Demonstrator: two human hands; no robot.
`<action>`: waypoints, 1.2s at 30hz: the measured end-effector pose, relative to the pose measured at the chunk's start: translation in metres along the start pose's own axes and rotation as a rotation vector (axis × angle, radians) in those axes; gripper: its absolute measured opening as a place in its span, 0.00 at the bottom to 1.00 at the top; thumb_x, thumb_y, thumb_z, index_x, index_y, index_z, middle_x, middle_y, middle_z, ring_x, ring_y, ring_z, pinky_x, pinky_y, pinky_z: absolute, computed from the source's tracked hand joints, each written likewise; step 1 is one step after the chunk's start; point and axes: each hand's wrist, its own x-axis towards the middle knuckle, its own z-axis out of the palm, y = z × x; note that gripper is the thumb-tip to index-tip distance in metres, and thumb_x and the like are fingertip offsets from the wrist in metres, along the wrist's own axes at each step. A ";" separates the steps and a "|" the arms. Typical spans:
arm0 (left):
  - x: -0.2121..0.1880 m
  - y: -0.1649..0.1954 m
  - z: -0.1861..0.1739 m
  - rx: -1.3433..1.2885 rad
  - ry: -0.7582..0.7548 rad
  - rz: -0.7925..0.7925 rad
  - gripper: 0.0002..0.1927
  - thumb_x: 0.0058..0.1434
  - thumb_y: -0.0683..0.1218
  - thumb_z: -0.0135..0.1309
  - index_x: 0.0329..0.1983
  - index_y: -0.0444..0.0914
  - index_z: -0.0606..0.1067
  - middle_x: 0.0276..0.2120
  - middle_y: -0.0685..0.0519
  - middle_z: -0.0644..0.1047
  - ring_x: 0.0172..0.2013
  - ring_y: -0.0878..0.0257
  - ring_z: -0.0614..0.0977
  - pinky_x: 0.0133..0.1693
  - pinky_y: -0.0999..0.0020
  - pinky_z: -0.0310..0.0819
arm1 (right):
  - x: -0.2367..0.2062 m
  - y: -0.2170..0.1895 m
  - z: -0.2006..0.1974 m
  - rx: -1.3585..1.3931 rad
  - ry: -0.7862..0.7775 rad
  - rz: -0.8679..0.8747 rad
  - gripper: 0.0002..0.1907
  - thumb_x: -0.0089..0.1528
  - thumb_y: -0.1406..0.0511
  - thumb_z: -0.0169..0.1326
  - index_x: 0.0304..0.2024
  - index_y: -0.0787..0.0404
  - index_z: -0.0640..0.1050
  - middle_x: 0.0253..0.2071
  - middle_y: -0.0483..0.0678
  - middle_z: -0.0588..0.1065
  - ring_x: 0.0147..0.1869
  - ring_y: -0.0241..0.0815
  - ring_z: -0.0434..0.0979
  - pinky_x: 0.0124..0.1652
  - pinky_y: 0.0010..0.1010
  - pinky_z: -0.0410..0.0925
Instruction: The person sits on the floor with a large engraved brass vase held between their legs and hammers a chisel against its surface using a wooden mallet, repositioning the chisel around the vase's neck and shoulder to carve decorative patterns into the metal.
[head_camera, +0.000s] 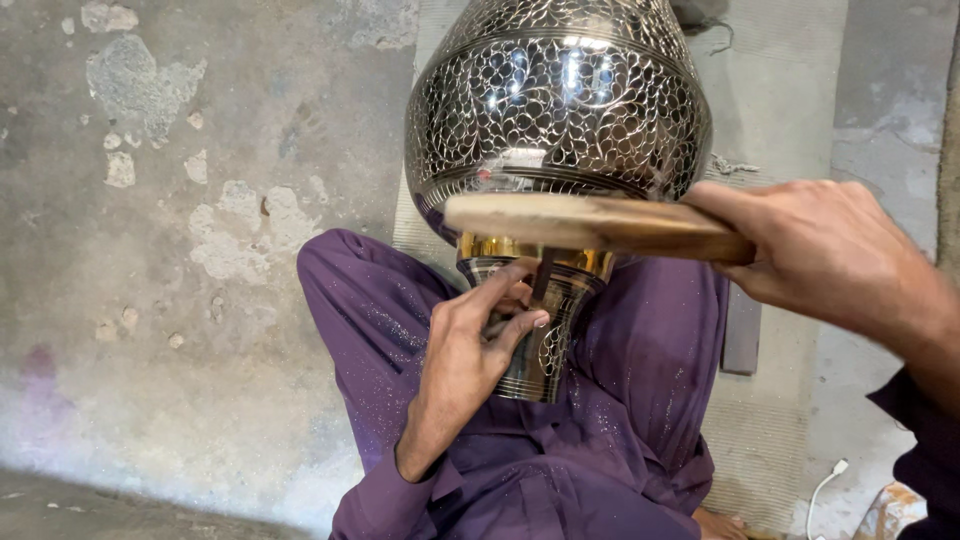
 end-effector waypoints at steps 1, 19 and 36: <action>-0.001 0.001 -0.001 0.009 0.000 0.013 0.27 0.60 0.42 0.63 0.63 0.42 0.73 0.39 0.50 0.84 0.41 0.64 0.88 0.43 0.68 0.89 | -0.001 0.002 0.005 0.151 0.051 -0.012 0.18 0.60 0.59 0.61 0.51 0.50 0.75 0.28 0.45 0.81 0.28 0.43 0.81 0.30 0.40 0.75; 0.017 0.005 -0.001 0.087 -0.068 0.126 0.27 0.59 0.42 0.64 0.63 0.40 0.74 0.37 0.50 0.82 0.36 0.64 0.86 0.39 0.69 0.86 | -0.020 0.016 0.061 0.384 0.205 0.130 0.18 0.59 0.58 0.65 0.47 0.55 0.77 0.26 0.47 0.79 0.28 0.46 0.81 0.29 0.43 0.75; 0.027 0.021 -0.008 0.170 -0.192 0.264 0.25 0.60 0.41 0.62 0.62 0.39 0.74 0.37 0.46 0.83 0.37 0.53 0.86 0.42 0.59 0.79 | -0.025 0.016 0.109 0.673 0.536 -0.061 0.20 0.59 0.61 0.63 0.48 0.67 0.76 0.35 0.53 0.79 0.34 0.42 0.81 0.36 0.35 0.77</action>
